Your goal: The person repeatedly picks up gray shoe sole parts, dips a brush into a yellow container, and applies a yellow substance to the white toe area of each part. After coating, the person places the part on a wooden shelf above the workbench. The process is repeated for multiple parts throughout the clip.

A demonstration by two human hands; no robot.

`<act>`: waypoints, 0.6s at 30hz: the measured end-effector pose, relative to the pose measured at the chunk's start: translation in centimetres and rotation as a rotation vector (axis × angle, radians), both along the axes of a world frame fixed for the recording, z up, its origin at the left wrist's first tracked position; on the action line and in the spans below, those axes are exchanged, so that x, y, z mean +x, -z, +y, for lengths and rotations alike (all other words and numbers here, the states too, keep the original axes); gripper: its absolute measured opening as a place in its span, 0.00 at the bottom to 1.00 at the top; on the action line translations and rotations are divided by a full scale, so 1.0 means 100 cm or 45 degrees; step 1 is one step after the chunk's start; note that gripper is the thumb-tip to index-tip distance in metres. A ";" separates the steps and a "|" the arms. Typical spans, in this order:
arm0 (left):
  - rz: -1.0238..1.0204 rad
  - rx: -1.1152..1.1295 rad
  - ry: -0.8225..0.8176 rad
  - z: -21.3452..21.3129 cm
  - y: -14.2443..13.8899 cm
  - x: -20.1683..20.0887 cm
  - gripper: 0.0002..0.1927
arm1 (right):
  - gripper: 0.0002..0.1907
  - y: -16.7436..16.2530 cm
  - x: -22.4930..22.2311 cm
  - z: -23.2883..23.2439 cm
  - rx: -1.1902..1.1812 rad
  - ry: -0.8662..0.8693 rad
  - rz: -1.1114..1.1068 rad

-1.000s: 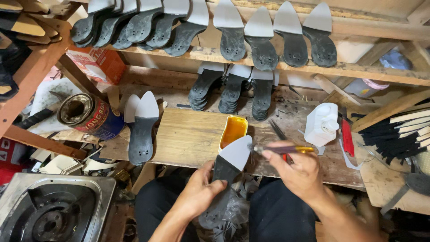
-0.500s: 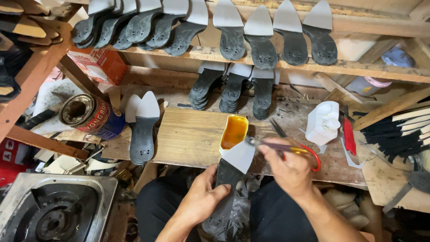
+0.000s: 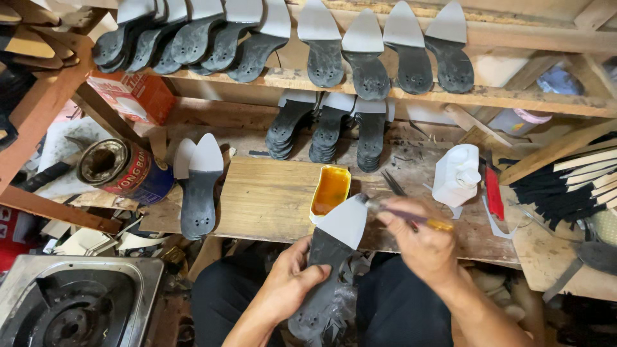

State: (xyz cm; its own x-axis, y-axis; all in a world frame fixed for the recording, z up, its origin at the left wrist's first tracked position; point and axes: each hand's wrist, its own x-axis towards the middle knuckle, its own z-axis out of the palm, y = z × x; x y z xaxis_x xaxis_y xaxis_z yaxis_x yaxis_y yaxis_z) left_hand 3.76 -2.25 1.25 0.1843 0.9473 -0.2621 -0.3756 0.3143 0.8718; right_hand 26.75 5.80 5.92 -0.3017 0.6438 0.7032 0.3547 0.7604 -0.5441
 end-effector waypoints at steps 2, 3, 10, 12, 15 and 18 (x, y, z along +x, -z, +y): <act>-0.057 0.015 -0.044 0.001 0.002 -0.001 0.26 | 0.09 0.008 0.004 -0.006 0.026 -0.064 -0.136; -0.064 0.015 -0.077 0.003 0.004 -0.003 0.25 | 0.08 0.014 0.005 -0.011 0.013 -0.169 -0.171; -0.016 0.065 -0.323 0.009 0.014 0.003 0.25 | 0.12 0.050 0.014 -0.029 -0.587 0.165 0.435; -0.139 0.087 -0.363 0.014 0.012 0.007 0.28 | 0.15 0.053 0.008 -0.038 -0.516 -0.025 0.357; -0.209 0.196 -0.377 0.019 0.006 0.014 0.30 | 0.21 0.052 -0.009 -0.054 -0.584 -0.171 0.270; -0.229 0.233 -0.380 0.022 -0.001 0.015 0.30 | 0.26 0.043 -0.016 -0.057 -0.870 -0.129 0.367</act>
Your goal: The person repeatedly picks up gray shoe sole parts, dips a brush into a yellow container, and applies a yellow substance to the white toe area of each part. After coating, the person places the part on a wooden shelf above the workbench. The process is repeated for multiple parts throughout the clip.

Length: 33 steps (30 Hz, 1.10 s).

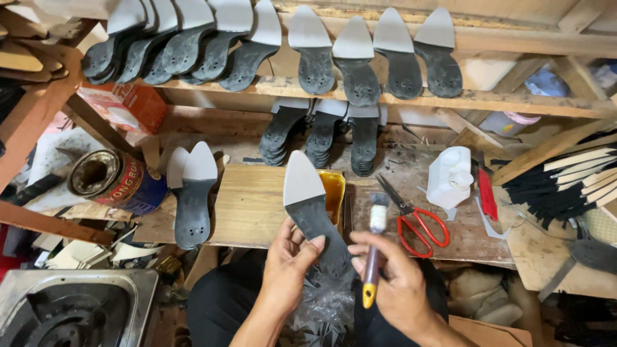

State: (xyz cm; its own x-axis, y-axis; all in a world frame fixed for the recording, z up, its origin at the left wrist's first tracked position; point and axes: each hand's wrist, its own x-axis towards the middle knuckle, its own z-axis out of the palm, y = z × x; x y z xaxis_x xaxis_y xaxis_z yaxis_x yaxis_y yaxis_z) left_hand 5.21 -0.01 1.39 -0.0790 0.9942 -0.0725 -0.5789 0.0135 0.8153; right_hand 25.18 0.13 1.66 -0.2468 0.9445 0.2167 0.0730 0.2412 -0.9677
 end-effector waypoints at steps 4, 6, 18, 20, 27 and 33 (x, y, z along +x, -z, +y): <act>-0.033 0.033 0.017 0.002 -0.005 0.002 0.28 | 0.30 -0.017 -0.002 0.012 -0.003 -0.046 0.066; -0.016 0.051 0.062 0.003 -0.004 0.001 0.29 | 0.29 -0.026 0.003 0.016 0.031 0.001 -0.023; 1.220 -0.085 -0.312 0.042 0.057 -0.094 0.29 | 0.29 -0.120 0.125 0.170 0.547 0.509 0.068; 1.330 -0.096 -0.382 0.042 0.067 -0.097 0.25 | 0.28 -0.133 0.142 0.208 0.520 0.567 0.039; 1.287 -0.034 -0.406 0.039 0.071 -0.099 0.18 | 0.29 -0.128 0.175 0.287 0.380 0.644 0.021; 1.786 0.049 -0.637 0.028 0.052 -0.117 0.16 | 0.20 -0.134 0.170 0.264 0.777 0.730 -0.691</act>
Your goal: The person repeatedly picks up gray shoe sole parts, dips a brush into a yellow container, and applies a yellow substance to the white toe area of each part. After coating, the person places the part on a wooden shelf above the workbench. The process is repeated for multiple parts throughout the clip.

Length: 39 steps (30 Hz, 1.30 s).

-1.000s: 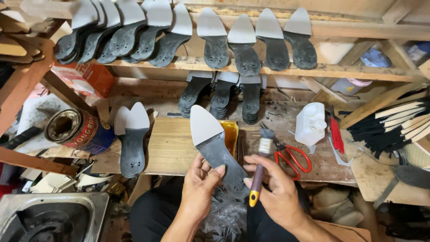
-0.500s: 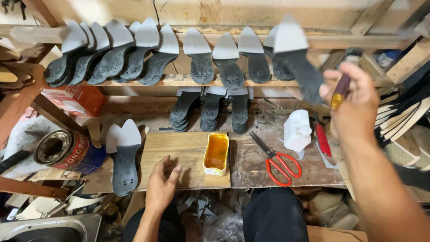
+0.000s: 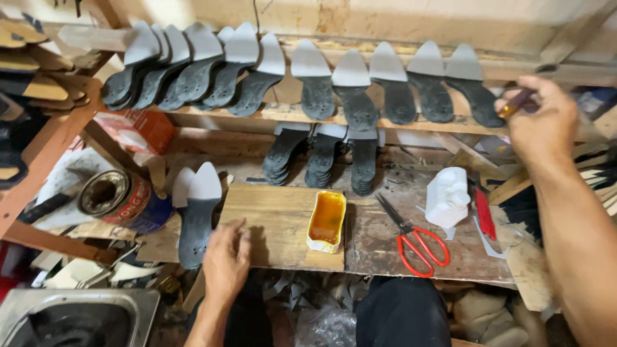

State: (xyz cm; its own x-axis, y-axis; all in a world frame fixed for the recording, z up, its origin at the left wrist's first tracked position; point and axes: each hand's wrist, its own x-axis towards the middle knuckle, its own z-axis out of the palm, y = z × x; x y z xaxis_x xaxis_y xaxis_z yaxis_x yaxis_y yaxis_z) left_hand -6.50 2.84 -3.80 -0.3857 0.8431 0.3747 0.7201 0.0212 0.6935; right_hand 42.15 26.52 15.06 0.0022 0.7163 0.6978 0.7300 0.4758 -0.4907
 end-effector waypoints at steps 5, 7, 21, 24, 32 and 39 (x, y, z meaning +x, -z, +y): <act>0.478 0.075 -0.263 0.003 -0.002 -0.043 0.22 | 0.09 -0.013 -0.045 -0.081 0.190 -0.209 -0.102; 0.524 -0.026 -0.304 0.007 0.005 -0.055 0.24 | 0.07 -0.001 -0.075 -0.119 0.087 -0.366 0.001; -0.440 0.712 -0.181 -0.026 -0.009 -0.029 0.32 | 0.11 0.104 -0.205 -0.140 -0.266 -0.731 -0.242; -1.196 0.462 -0.082 -0.040 -0.005 -0.019 0.29 | 0.11 0.107 -0.206 -0.138 -0.246 -0.787 -0.389; -1.613 -0.245 0.116 -0.061 0.013 0.016 0.18 | 0.11 0.095 -0.180 -0.149 -0.074 -0.841 -0.498; -1.458 -0.441 0.444 -0.050 -0.009 0.049 0.22 | 0.11 0.092 -0.160 -0.157 -0.687 -0.835 -0.459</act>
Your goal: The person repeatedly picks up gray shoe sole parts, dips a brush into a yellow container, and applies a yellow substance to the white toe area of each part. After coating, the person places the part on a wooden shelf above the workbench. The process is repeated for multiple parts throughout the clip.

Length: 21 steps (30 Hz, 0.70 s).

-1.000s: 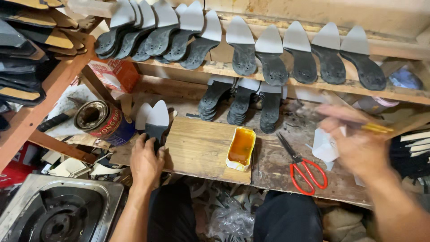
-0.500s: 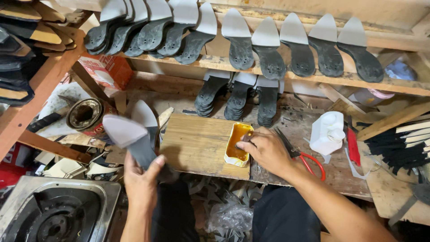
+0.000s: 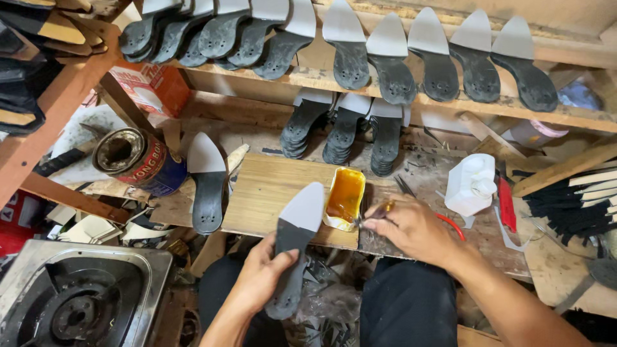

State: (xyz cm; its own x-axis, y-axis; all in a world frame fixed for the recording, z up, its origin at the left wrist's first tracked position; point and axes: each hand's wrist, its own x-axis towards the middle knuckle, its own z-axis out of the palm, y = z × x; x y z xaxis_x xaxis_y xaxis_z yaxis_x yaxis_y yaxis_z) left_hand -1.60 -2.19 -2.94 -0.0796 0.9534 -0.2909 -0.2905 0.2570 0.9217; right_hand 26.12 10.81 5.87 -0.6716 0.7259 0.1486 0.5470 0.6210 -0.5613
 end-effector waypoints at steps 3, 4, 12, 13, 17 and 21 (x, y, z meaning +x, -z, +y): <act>0.032 0.006 0.142 0.002 -0.013 0.010 0.22 | 0.10 0.000 0.003 -0.005 -0.448 0.189 0.233; 0.038 0.004 0.185 0.002 -0.017 0.014 0.22 | 0.10 -0.001 0.003 -0.009 -0.532 0.228 0.368; 0.159 0.050 0.402 0.000 -0.046 0.041 0.24 | 0.06 -0.011 -0.034 -0.053 0.105 -0.059 0.520; 0.164 0.024 0.417 0.000 -0.048 0.042 0.24 | 0.07 -0.015 -0.037 -0.053 0.243 -0.123 0.532; 0.304 0.047 0.403 -0.001 -0.052 0.043 0.22 | 0.09 -0.025 -0.042 -0.051 0.479 -0.287 0.454; 0.148 0.046 0.360 0.000 -0.047 0.041 0.21 | 0.09 -0.023 -0.034 -0.053 0.490 -0.313 0.305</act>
State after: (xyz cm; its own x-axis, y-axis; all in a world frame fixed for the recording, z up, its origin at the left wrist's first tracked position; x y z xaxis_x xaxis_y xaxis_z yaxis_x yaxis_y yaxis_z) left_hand 2.55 -2.18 1.80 0.1596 0.9520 -0.2612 -0.1045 0.2794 0.9545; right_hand 22.68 5.49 8.13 -0.7300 0.4132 0.5445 0.2428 0.9014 -0.3585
